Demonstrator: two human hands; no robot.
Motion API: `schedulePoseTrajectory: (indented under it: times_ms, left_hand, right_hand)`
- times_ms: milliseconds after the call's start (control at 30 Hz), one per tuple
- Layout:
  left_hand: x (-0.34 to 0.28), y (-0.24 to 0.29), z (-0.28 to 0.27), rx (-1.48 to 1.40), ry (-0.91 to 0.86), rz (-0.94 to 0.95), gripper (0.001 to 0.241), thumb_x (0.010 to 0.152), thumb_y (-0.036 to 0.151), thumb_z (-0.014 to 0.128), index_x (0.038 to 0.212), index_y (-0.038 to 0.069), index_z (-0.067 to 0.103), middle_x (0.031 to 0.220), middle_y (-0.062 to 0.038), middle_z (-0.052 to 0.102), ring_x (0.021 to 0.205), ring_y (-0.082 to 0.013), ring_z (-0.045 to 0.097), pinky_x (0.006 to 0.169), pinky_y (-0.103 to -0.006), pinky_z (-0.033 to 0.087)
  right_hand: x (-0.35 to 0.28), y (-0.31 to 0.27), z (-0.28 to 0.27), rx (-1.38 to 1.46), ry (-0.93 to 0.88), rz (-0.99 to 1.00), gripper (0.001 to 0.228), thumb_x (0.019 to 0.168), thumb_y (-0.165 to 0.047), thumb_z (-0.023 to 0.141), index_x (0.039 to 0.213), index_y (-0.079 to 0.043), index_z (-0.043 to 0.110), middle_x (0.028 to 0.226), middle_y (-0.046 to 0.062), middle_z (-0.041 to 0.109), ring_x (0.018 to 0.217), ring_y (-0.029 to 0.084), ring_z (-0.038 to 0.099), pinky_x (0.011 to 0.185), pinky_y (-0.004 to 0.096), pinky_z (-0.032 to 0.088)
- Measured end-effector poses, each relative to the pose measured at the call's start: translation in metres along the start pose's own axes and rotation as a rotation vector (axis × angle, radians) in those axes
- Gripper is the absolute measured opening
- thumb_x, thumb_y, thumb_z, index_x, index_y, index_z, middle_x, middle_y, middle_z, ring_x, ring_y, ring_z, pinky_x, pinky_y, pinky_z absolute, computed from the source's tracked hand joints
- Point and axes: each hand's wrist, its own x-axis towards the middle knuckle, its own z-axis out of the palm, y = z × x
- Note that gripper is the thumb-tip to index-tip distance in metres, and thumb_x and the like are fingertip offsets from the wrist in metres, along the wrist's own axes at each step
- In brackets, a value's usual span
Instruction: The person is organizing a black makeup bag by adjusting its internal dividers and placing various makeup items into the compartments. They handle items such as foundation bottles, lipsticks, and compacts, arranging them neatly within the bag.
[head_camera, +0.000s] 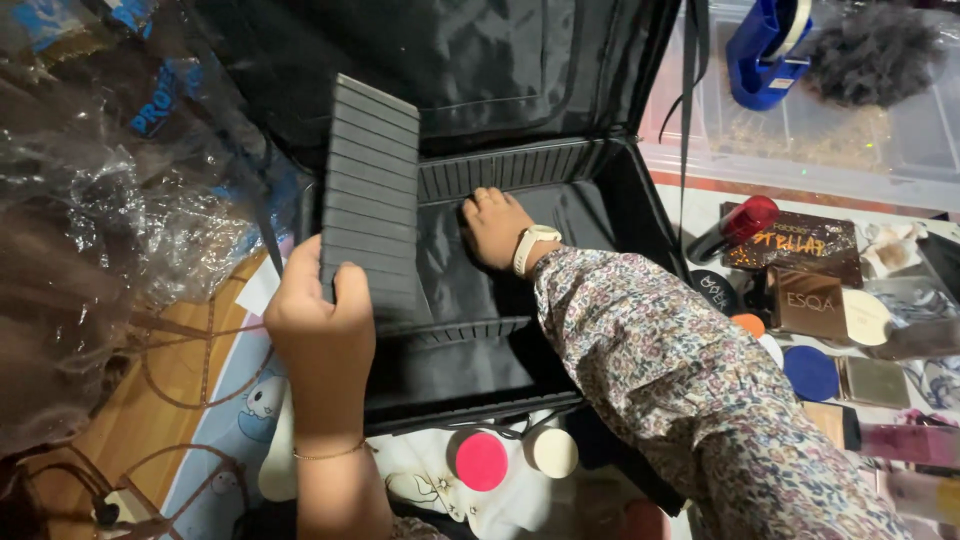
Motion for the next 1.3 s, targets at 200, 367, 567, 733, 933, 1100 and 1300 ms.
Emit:
schedulePoseTrajectory:
  times_ms: [200,367,567,733,933,1100,1300]
  left_hand:
    - [0.003,-0.001,-0.003,-0.023,-0.031,-0.077,0.033,0.078,0.014,0.064,0.110,0.011,0.074,0.074,-0.014,0.066,0.080,-0.0386,0.069,0.074,-0.0472,0.054]
    - [0.003,-0.003,-0.007,-0.056,0.006,-0.056,0.033,0.079,0.011,0.065,0.110,0.010,0.076,0.074,-0.012,0.067,0.076,-0.0383,0.068,0.076,-0.0430,0.056]
    - [0.002,-0.018,-0.003,-0.016,0.125,0.106,0.032,0.078,0.009,0.068,0.108,0.011,0.076,0.072,-0.008,0.063,0.070,-0.0316,0.066,0.073,-0.0374,0.057]
    - [0.010,-0.006,-0.025,-0.266,-0.105,-0.043,0.030,0.087,0.000,0.056,0.114,-0.003,0.068,0.088,-0.013,0.075,0.069,-0.0246,0.065,0.065,-0.0329,0.053]
    - [0.015,-0.013,-0.033,-0.290,-0.108,-0.035,0.029,0.087,-0.002,0.054,0.112,-0.006,0.067,0.087,-0.013,0.073,0.068,-0.0222,0.062,0.065,-0.0307,0.052]
    - [0.015,-0.031,-0.036,-0.235,-0.150,-0.110,0.031,0.088,0.003,0.054,0.116,-0.003,0.067,0.093,-0.015,0.074,0.076,-0.0288,0.066,0.071,-0.0356,0.053]
    - [-0.002,-0.105,0.009,0.303,0.083,0.204,0.030,0.087,0.007,0.062,0.116,0.007,0.070,0.080,-0.005,0.061,0.066,-0.0253,0.063,0.070,-0.0328,0.054]
  right_hand:
    - [-0.020,0.016,-0.023,0.069,0.187,-0.162,0.044,0.097,-0.012,0.049,0.141,-0.006,0.053,0.135,0.019,0.060,0.120,0.039,0.060,0.099,0.054,0.052]
    - [-0.033,0.002,-0.045,0.097,-0.142,-0.201,0.054,0.101,-0.026,0.047,0.152,-0.011,0.039,0.147,0.019,0.036,0.130,0.046,0.040,0.101,0.060,0.043]
    - [-0.048,0.004,-0.084,1.004,-0.562,-0.269,0.023,0.090,-0.021,0.076,0.113,-0.017,0.078,0.106,0.012,0.079,0.102,0.025,0.074,0.091,0.042,0.056]
    - [-0.022,0.043,0.010,0.328,-0.005,-0.347,0.053,0.105,-0.040,0.049,0.153,-0.017,0.046,0.162,0.026,0.032,0.143,0.059,0.029,0.099,0.081,0.036]
    - [-0.063,-0.041,-0.106,0.787,-0.942,0.029,0.074,0.094,-0.077,0.013,0.161,-0.045,0.019,0.172,-0.001,-0.007,0.148,0.046,-0.026,0.118,0.065,-0.021]
    - [-0.106,-0.057,-0.136,0.776,-0.756,-0.401,0.077,0.092,-0.039,0.071,0.154,-0.010,0.037,0.138,0.029,0.059,0.124,0.050,0.057,0.099,0.065,0.048]
    - [-0.125,-0.077,-0.140,0.535,-0.601,-0.246,0.047,0.102,-0.032,0.053,0.148,-0.026,0.046,0.106,0.020,0.074,0.097,0.046,0.070,0.079,0.057,0.058]
